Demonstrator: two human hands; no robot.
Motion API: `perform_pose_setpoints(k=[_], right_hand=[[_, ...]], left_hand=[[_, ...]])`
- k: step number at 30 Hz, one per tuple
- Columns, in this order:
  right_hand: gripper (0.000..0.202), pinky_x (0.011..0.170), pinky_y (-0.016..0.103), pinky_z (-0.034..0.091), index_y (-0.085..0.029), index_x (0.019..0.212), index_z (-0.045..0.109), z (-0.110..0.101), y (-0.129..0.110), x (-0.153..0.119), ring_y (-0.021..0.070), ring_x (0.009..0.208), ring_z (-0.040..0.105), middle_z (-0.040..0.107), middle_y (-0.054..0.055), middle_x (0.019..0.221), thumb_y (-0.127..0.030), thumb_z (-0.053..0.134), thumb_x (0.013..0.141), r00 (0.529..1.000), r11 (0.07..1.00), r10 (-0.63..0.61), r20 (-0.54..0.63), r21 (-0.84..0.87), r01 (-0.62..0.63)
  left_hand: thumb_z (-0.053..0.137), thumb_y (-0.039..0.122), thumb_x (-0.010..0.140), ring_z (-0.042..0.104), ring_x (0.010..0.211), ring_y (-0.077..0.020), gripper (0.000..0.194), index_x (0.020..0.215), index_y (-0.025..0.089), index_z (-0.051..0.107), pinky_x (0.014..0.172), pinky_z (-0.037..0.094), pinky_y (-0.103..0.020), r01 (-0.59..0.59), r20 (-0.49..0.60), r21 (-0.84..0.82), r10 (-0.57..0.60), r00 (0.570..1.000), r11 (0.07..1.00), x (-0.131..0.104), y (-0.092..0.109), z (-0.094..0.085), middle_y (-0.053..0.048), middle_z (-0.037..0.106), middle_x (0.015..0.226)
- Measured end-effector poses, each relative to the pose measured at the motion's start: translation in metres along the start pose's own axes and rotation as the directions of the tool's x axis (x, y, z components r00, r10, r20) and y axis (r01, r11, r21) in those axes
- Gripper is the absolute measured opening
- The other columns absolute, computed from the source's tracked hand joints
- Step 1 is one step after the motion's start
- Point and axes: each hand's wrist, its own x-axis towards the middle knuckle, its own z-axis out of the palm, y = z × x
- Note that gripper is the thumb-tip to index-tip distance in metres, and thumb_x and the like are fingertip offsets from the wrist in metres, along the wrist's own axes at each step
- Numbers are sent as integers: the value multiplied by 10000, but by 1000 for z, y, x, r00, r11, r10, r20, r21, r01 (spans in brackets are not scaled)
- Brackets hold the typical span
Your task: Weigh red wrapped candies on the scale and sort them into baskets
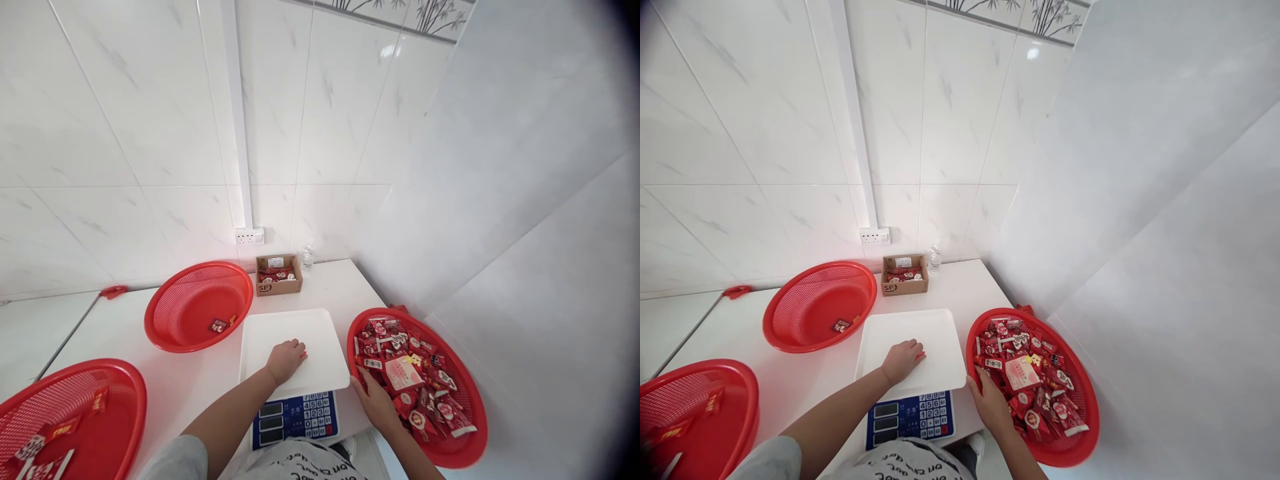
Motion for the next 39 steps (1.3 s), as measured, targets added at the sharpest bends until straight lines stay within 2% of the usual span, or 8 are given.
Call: perform_pose_setpoints(k=[9, 17, 23, 25, 28, 32, 36, 39], right_hand=[[625, 1020, 348, 325, -119, 1289, 455, 1, 1, 1, 236, 1229, 451, 503, 139, 1316, -521, 337, 825, 1000, 1000, -3, -15, 17, 3], [626, 1033, 334, 309, -121, 1295, 445, 2, 2, 2, 225, 1243, 436, 485, 129, 1334, -521, 324, 829, 1000, 1000, -2, -4, 8, 2], [626, 1029, 346, 316, -109, 1288, 452, 2, 2, 1, 232, 1240, 439, 496, 139, 1323, -520, 328, 832, 1000, 1000, -16, -14, 9, 16], [621, 1028, 347, 318, -118, 1288, 454, 2, 2, 2, 231, 1241, 438, 496, 133, 1325, -521, 333, 831, 1000, 1000, -8, -14, 8, 8], [622, 1038, 342, 308, -124, 1294, 449, 3, 3, 2, 227, 1250, 428, 482, 126, 1339, -520, 333, 829, 1000, 1000, -1, -11, 5, 1], [634, 1034, 334, 310, -107, 1296, 441, 2, 2, 1, 227, 1244, 435, 488, 136, 1331, -521, 316, 833, 1000, 1000, -8, -3, -3, 8], [650, 1024, 353, 320, -101, 1299, 434, 1, 2, 1, 243, 1234, 445, 494, 146, 1322, -535, 313, 831, 1000, 1000, -4, 3, -1, 4], [640, 1030, 349, 312, -104, 1295, 440, 2, 2, 2, 237, 1241, 437, 487, 142, 1331, -529, 317, 832, 1000, 1000, -10, -3, 3, 10]], left_hand=[[354, 371, 915, 586, 926, -194, 233, 975, 231, 530, 712, 429, -293, 91, -5, -75, -91, 996, 993, -11, 4, -19, -49, 581, 1023], [418, 364, 876, 597, 860, -176, 193, 903, 236, 560, 696, 414, -274, 176, 3, -250, -181, 984, 952, -20, 4, -28, -21, 606, 965], [390, 369, 875, 587, 736, -158, 220, 850, 221, 552, 632, 411, -260, 278, -60, -479, -347, 936, 832, -9, -7, -30, -19, 624, 817], [363, 371, 883, 575, 661, -141, 242, 834, 210, 537, 583, 418, -248, 315, -57, -552, -412, 909, 772, -5, -14, -30, -14, 615, 747], [269, 382, 909, 540, 535, -101, 318, 859, 190, 518, 493, 416, -225, 345, -34, -627, -467, 884, 699, -3, -23, -30, -20, 616, 768], [247, 380, 912, 557, 538, -101, 342, 946, 194, 531, 501, 438, -230, 326, -11, -624, -426, 905, 710, -9, -25, -31, -23, 615, 798], [429, 309, 854, 609, 802, -147, 211, 965, 230, 590, 724, 460, -263, 229, -6, -511, -270, 963, 829, -21, -12, -27, -25, 617, 940], [475, 261, 824, 598, 900, -183, 198, 977, 254, 602, 784, 441, -303, 167, 43, -375, -162, 986, 912, -29, -1, -21, -32, 578, 1040]])
